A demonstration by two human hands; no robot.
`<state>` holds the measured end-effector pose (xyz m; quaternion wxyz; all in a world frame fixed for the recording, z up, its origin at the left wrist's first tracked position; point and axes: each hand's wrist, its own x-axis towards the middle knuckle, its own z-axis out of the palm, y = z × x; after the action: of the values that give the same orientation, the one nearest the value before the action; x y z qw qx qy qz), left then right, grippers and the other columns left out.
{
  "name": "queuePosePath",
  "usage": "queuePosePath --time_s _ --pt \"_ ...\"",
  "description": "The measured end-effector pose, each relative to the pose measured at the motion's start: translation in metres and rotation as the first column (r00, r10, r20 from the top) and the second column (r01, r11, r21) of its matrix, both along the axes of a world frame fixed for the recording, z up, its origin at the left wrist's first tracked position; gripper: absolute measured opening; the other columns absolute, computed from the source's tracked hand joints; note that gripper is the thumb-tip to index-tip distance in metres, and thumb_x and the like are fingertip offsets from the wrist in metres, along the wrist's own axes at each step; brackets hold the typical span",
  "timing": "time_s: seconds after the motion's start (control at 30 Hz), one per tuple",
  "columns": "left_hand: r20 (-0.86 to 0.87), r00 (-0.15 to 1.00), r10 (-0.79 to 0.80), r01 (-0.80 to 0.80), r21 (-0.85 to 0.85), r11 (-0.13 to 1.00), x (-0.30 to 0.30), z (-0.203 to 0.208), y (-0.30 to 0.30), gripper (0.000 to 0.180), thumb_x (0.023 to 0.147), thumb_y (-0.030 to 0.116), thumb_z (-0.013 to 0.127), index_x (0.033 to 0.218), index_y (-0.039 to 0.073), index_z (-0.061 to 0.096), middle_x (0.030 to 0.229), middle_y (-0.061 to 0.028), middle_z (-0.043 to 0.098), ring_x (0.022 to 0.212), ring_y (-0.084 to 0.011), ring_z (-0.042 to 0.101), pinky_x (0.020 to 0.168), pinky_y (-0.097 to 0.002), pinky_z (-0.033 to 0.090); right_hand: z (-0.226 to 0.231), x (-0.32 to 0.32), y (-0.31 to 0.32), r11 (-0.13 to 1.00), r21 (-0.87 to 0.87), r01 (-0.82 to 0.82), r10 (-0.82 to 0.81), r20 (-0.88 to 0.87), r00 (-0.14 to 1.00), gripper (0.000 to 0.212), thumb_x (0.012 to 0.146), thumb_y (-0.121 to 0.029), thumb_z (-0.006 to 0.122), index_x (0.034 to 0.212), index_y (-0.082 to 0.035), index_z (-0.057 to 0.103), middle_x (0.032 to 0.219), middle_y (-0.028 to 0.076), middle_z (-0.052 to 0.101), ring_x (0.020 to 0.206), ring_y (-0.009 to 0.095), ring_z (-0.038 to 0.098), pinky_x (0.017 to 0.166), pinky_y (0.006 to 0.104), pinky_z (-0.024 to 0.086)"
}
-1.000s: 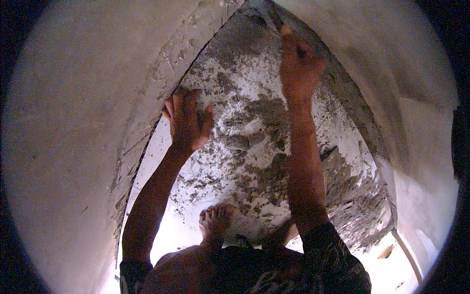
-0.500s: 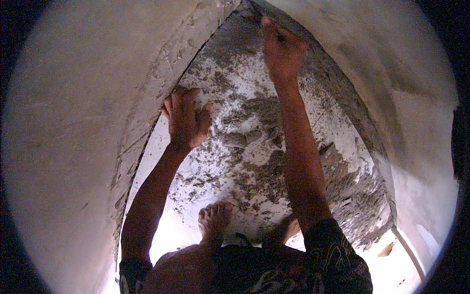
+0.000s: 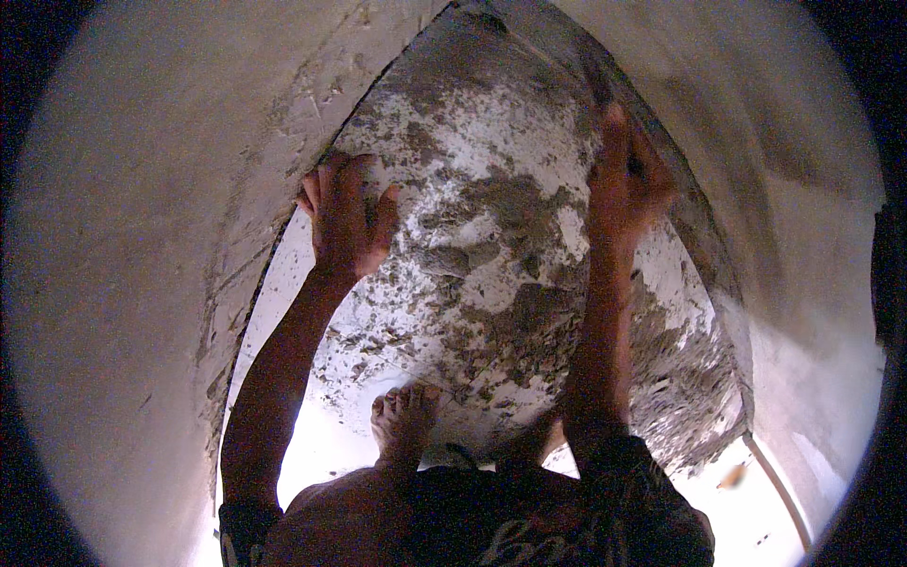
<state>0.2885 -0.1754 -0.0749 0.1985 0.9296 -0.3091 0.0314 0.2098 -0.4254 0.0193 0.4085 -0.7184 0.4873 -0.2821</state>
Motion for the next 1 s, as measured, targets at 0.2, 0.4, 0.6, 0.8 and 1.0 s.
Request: queuePosePath --time_s 0.2,0.4,0.6,0.8,1.0 --pt "0.030 1.000 -0.011 0.011 -0.003 1.000 -0.002 0.003 -0.003 0.047 0.083 0.034 0.061 0.122 0.009 0.048 0.122 -0.0178 0.043 0.111 -0.0382 0.037 0.093 -0.0569 0.026 -0.032 0.017 -0.009 0.643 -0.748 -0.167 0.297 0.042 0.954 0.023 0.090 -0.020 0.064 0.099 0.000 0.070 0.086 0.013 0.071 0.065 0.016 0.066 0.061 0.0298 0.052" --pt "-0.002 1.000 -0.030 0.030 0.017 0.999 -0.001 0.011 -0.006 0.048 0.084 0.033 0.061 0.122 0.008 0.048 0.122 -0.0177 0.043 0.109 -0.0380 0.037 0.092 -0.0570 0.027 -0.033 0.014 -0.005 0.656 -0.714 -0.245 0.239 -0.112 0.965 0.021 0.087 -0.015 0.067 0.104 -0.002 0.069 0.079 0.015 0.070 0.061 0.021 0.067 0.055 0.0295 0.052" --pt "0.032 0.999 -0.013 0.014 -0.011 1.000 -0.001 0.001 -0.002 0.049 0.083 0.033 0.061 0.123 0.008 0.048 0.123 -0.0179 0.043 0.110 -0.0385 0.037 0.092 -0.0570 0.027 -0.037 0.011 -0.009 0.486 -0.845 -0.224 0.269 -0.099 0.958 0.023 0.083 -0.011 0.070 0.106 -0.006 0.069 0.077 0.013 0.069 0.055 0.022 0.064 0.049 0.0297 0.048" --pt "-0.042 0.999 -0.008 0.009 0.024 1.000 0.000 0.006 -0.002 0.050 0.083 0.034 0.061 0.124 0.008 0.047 0.124 -0.0180 0.043 0.111 -0.0395 0.037 0.093 -0.0571 0.027 -0.034 0.010 -0.002 0.528 -0.817 -0.232 0.192 -0.151 0.970 0.024 0.083 -0.010 0.071 0.106 -0.006 0.069 0.084 0.013 0.070 0.059 0.022 0.065 0.052 0.0300 0.050" --pt "0.013 1.000 -0.010 0.009 0.038 0.999 -0.002 -0.002 0.001 0.051 0.084 0.037 0.059 0.125 0.008 0.046 0.123 -0.0182 0.043 0.111 -0.0399 0.037 0.093 -0.0576 0.027 -0.026 0.013 0.002 0.559 -0.800 -0.217 0.244 -0.091 0.966 0.020 0.083 -0.010 0.071 0.102 -0.005 0.070 0.082 0.013 0.070 0.060 0.022 0.066 0.054 0.0314 0.051"
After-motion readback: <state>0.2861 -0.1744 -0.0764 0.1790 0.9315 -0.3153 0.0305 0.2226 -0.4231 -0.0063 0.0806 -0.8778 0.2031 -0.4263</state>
